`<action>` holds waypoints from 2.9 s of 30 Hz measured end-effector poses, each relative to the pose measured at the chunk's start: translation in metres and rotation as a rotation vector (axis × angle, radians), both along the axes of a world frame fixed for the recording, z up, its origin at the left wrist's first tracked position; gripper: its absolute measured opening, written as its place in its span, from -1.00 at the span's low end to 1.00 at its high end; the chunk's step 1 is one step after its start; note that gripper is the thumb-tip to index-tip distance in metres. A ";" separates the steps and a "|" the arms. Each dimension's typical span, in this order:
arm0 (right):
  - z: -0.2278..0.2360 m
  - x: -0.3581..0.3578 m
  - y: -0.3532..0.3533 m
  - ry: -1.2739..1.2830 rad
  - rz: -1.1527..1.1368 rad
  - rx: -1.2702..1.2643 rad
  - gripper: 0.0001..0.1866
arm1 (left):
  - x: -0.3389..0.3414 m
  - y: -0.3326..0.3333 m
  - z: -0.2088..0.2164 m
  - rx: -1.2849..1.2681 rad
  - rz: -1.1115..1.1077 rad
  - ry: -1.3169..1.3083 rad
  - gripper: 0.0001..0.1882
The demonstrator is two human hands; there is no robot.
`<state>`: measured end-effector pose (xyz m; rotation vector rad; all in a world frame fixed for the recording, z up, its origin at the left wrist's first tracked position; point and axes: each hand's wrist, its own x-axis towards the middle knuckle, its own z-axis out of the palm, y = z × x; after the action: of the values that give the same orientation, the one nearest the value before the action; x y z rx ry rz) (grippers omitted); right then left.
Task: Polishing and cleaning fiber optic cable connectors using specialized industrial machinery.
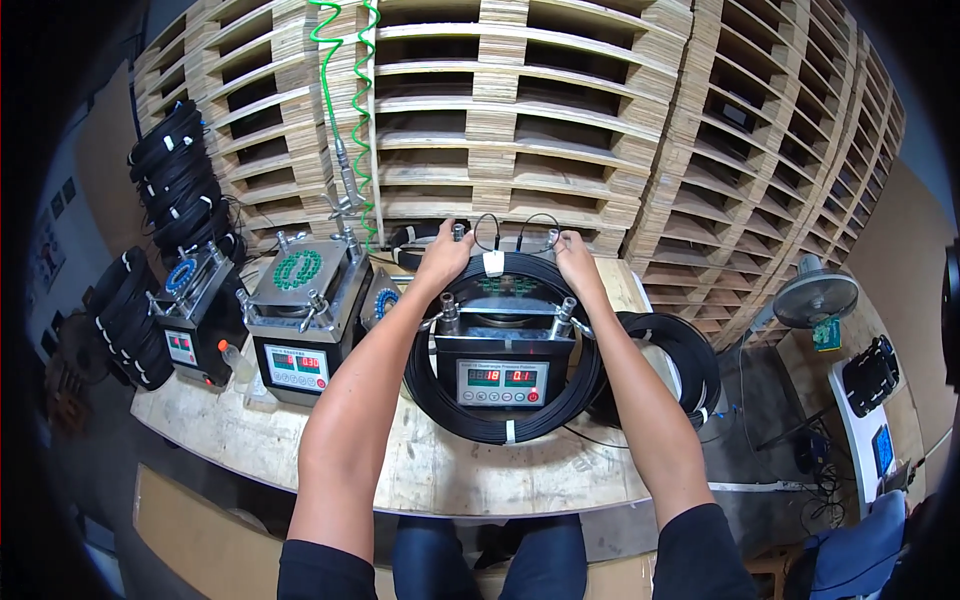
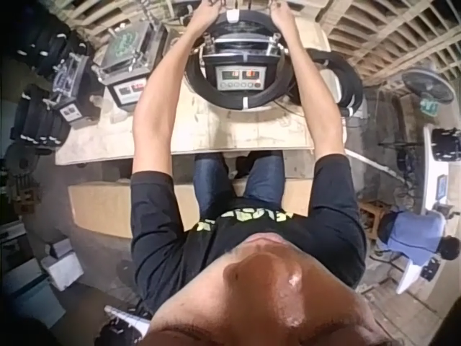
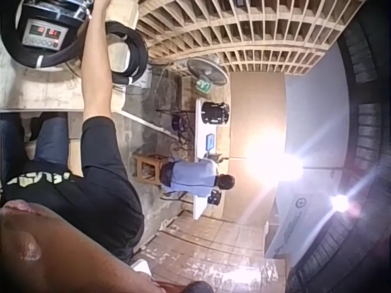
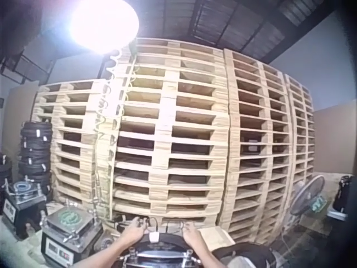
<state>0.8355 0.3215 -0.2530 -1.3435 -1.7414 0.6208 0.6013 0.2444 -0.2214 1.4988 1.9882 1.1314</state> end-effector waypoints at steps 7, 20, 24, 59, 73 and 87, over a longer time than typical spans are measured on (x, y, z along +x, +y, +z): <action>0.004 -0.003 -0.006 -0.098 -0.107 -0.005 -0.47 | -0.006 0.009 -0.008 -0.011 0.008 0.017 -0.10; 0.002 -0.002 -0.004 0.031 -0.017 0.034 -0.49 | -0.003 -0.001 -0.001 -0.014 0.038 0.062 -0.23; 0.005 0.005 -0.003 -0.007 -0.030 -0.014 -0.48 | 0.005 0.001 0.000 0.009 0.015 0.013 -0.22; -0.015 0.013 0.020 0.080 -0.015 0.069 -0.60 | 0.000 0.010 -0.004 -0.117 0.063 0.009 -0.18; 0.005 0.002 -0.010 -0.019 -0.109 0.009 -0.59 | -0.012 0.014 -0.016 -0.061 0.063 -0.006 -0.21; -0.005 0.007 0.001 0.066 -0.034 0.113 -0.62 | -0.008 0.010 -0.012 -0.053 0.055 -0.003 -0.26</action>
<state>0.8424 0.3222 -0.2583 -1.2584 -1.6728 0.5343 0.5938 0.2547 -0.2335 1.4232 2.0533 1.0931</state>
